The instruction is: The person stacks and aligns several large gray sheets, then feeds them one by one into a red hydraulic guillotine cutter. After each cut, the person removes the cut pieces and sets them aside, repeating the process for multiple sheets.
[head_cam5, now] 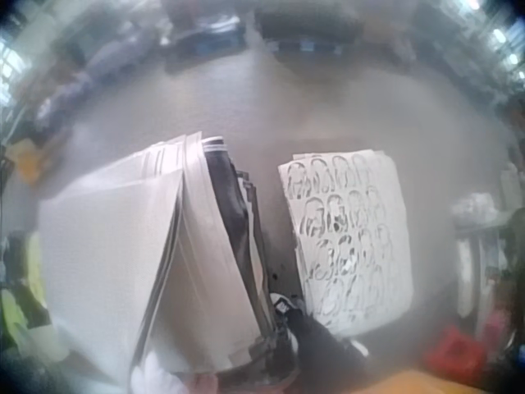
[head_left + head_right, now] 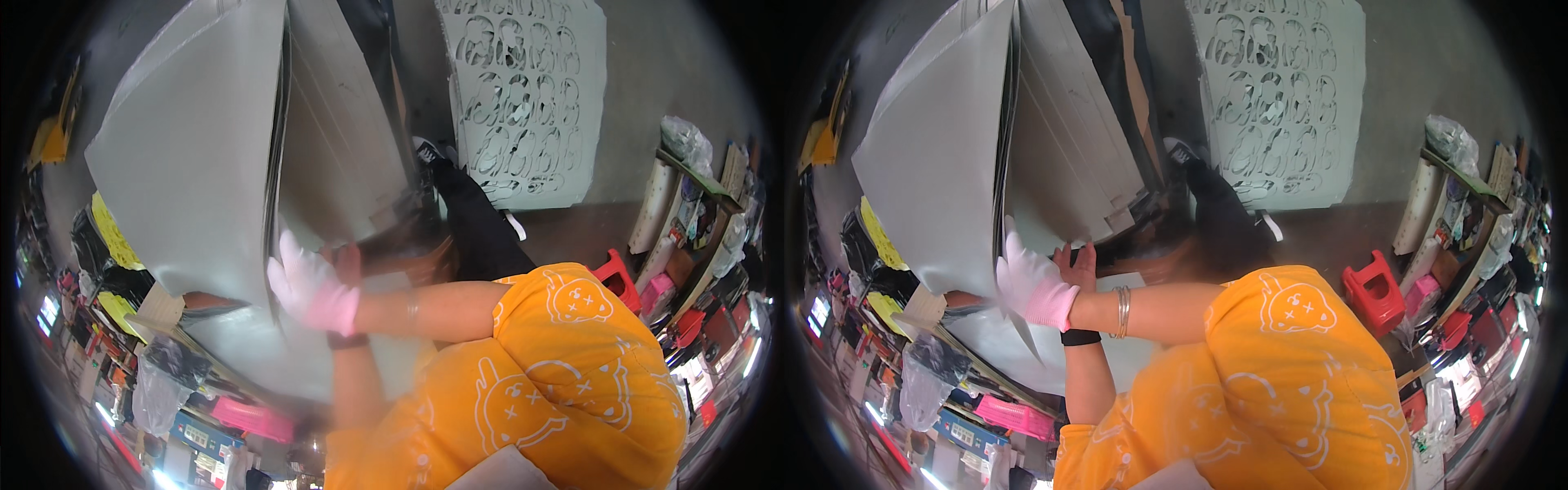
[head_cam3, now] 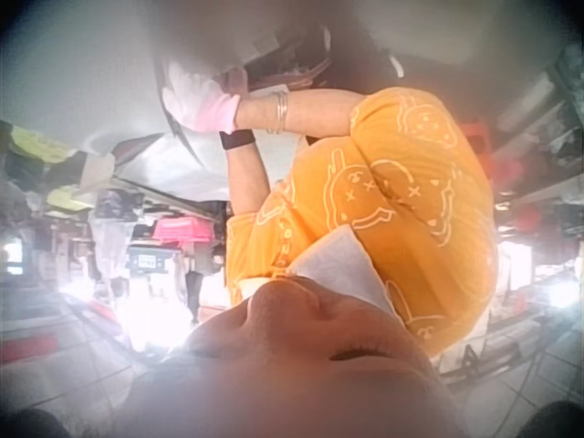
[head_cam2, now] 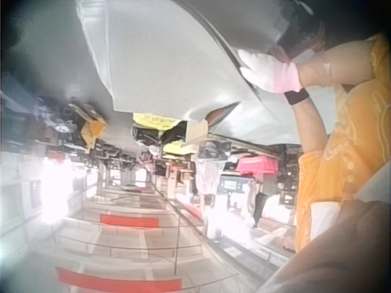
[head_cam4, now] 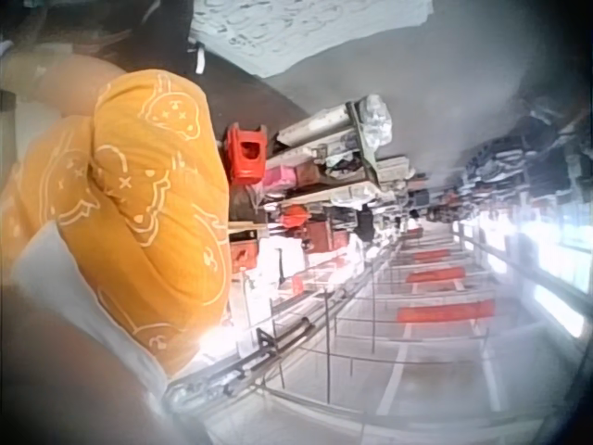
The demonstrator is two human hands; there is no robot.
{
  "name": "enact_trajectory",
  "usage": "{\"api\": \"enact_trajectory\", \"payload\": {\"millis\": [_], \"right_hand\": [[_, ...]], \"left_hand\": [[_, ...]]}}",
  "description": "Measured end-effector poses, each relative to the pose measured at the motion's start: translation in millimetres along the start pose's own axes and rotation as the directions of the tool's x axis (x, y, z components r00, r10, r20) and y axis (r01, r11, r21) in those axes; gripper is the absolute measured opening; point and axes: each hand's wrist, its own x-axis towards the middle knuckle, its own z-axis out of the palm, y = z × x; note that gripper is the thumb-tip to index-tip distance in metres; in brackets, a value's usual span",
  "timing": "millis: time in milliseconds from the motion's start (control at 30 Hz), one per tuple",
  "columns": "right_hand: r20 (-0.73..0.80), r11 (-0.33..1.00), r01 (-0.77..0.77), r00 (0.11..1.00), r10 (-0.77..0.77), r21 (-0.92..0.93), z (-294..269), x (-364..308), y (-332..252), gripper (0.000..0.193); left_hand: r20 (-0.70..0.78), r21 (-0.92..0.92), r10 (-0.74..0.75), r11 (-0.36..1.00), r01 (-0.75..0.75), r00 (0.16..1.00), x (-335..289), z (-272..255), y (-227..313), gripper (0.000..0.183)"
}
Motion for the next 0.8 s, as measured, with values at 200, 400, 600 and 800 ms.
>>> {"api": "enact_trajectory", "payload": {"millis": [200, 400, 600, 800], "right_hand": [[-0.013, 0.969, 0.025, 0.999, -0.029, -0.247, 1.7, -1.2, -2.0, 0.042], [0.061, 0.996, -0.037, 0.997, 0.042, -0.075, 3.0, 0.5, 1.6, 0.042], [-0.016, 0.994, 0.068, 0.998, -0.067, 0.086, 12.6, 8.2, 8.8, 0.055], [0.175, 0.927, 0.189, 0.951, -0.255, 0.324, -16.8, -23.7, 8.9, 0.067]], "left_hand": [[0.006, -0.013, 0.004, 1.000, -0.004, 1.000, 4.1, 6.5, 1.2, 0.038], [0.039, -0.043, 0.011, 0.999, -0.009, 0.999, -0.9, 9.3, 1.7, 0.037], [0.217, -0.123, 0.069, 0.991, -0.042, 0.974, -18.5, 1.4, 19.7, 0.036], [0.533, -0.200, 0.153, 0.978, -0.051, 0.832, -39.3, 14.3, 73.5, 0.035]]}}
